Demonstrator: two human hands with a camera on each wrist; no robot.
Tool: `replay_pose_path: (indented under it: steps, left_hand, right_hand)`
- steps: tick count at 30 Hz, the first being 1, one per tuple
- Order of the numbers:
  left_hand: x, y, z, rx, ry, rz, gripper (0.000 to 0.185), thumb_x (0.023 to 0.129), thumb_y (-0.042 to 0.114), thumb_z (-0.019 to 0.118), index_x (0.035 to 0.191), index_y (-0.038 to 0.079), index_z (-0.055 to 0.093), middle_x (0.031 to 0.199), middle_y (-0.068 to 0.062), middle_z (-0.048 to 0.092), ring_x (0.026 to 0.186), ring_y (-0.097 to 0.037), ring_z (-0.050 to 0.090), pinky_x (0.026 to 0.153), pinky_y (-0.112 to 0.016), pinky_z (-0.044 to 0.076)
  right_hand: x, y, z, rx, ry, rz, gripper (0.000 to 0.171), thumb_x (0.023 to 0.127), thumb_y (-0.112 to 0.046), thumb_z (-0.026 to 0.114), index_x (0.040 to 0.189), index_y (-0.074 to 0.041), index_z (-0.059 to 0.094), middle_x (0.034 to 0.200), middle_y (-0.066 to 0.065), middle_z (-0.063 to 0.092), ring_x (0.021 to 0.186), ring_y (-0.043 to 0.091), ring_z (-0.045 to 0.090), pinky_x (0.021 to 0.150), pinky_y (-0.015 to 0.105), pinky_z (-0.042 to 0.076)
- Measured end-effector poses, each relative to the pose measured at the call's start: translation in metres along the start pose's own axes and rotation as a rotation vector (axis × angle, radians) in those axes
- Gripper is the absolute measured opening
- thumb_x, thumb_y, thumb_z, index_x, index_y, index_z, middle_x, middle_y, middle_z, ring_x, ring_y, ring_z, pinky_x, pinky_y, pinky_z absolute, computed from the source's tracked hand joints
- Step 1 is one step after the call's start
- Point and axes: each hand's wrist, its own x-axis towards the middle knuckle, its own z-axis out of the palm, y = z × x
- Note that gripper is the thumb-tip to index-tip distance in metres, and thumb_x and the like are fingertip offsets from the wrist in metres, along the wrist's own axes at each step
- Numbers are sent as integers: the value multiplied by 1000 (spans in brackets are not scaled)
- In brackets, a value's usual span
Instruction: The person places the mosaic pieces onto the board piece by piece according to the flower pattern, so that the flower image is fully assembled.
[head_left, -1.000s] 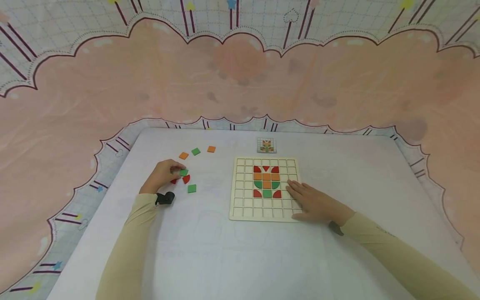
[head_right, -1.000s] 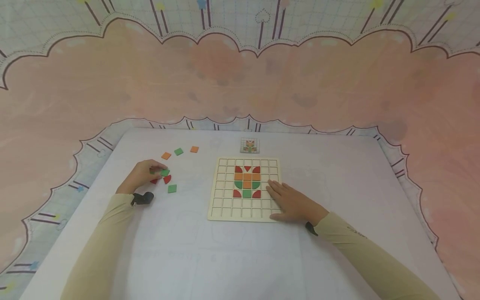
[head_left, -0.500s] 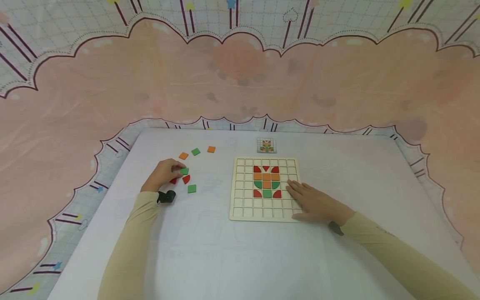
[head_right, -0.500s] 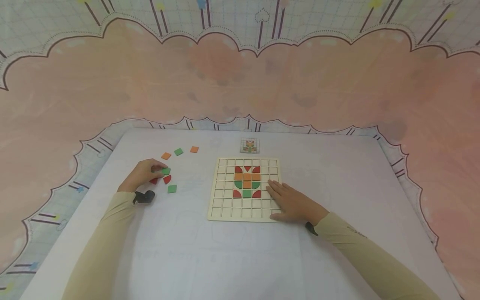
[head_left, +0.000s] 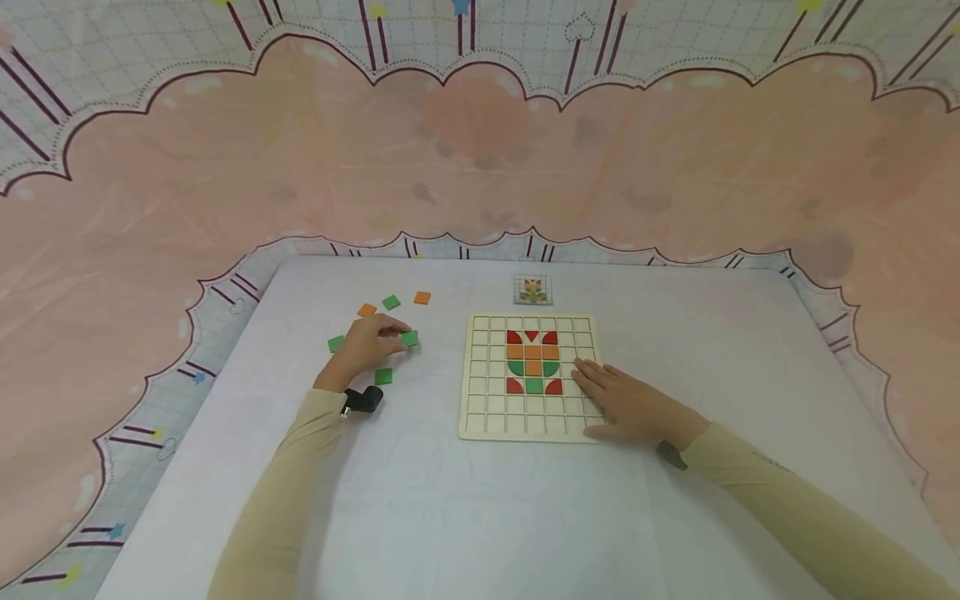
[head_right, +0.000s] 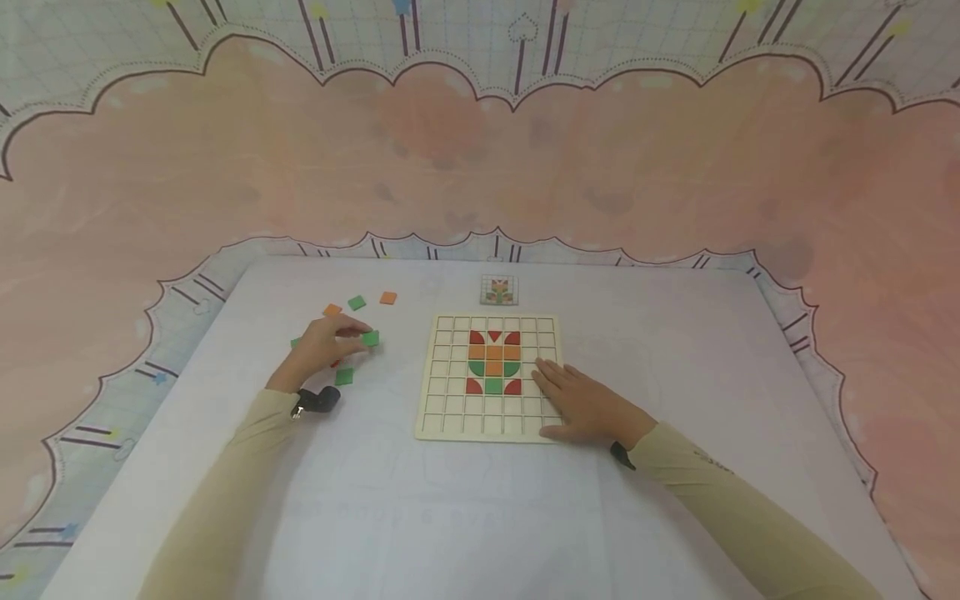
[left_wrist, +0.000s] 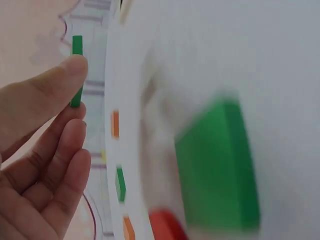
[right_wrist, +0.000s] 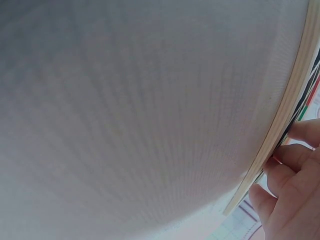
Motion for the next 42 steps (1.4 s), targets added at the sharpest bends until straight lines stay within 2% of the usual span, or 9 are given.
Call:
replay_pose_path:
  steps: [4,12,17,25,35,42]
  left_hand:
    - [1,21,17,-8,-13,66,31,81,12,73,111,3,67,110,-14,66,102,-28,60,92,-42,49]
    - [1,57,49,-10,-83,159,30,79,12,74,107,4,69,104,-9,67,95,-21,59,90,-37,50]
    - [0,71,63,-24,-136,157,28,79,12,74,106,5,69,104,-7,67,96,-19,59,90,-36,49]
    - [1,83,78,-34,-200,89,27,77,11,76,104,5,70,103,-6,66,91,-15,56,87,-32,49]
    - [5,90,89,12,-258,118,28,75,13,78,100,4,71,97,-4,67,89,-14,59,85,-29,50]
    - [6,90,90,18,-260,106,29,73,15,79,99,5,71,98,-3,67,91,-14,62,87,-29,50]
  right_hand:
    - [0,0,0,-2,1,-1,88,87,-57,53,150,-5,19,158,13,12,146,30,14,116,47,21]
    - [-1,-2,-3,22,-5,-2,88,87,-56,54,149,-4,19,158,15,13,146,31,13,117,47,20]
    - [-1,-1,-3,18,-8,-7,89,88,-58,52,150,-4,18,158,15,12,146,30,13,117,47,20]
    - [-1,0,-4,25,-7,-18,89,88,-58,51,149,-3,19,158,15,12,146,31,13,117,48,20]
    - [0,1,-1,9,-2,-18,89,87,-59,51,149,-4,19,158,15,13,146,31,14,116,48,21]
    - [0,2,0,4,-1,-20,88,87,-59,51,149,-4,20,158,14,14,146,31,14,116,47,21]
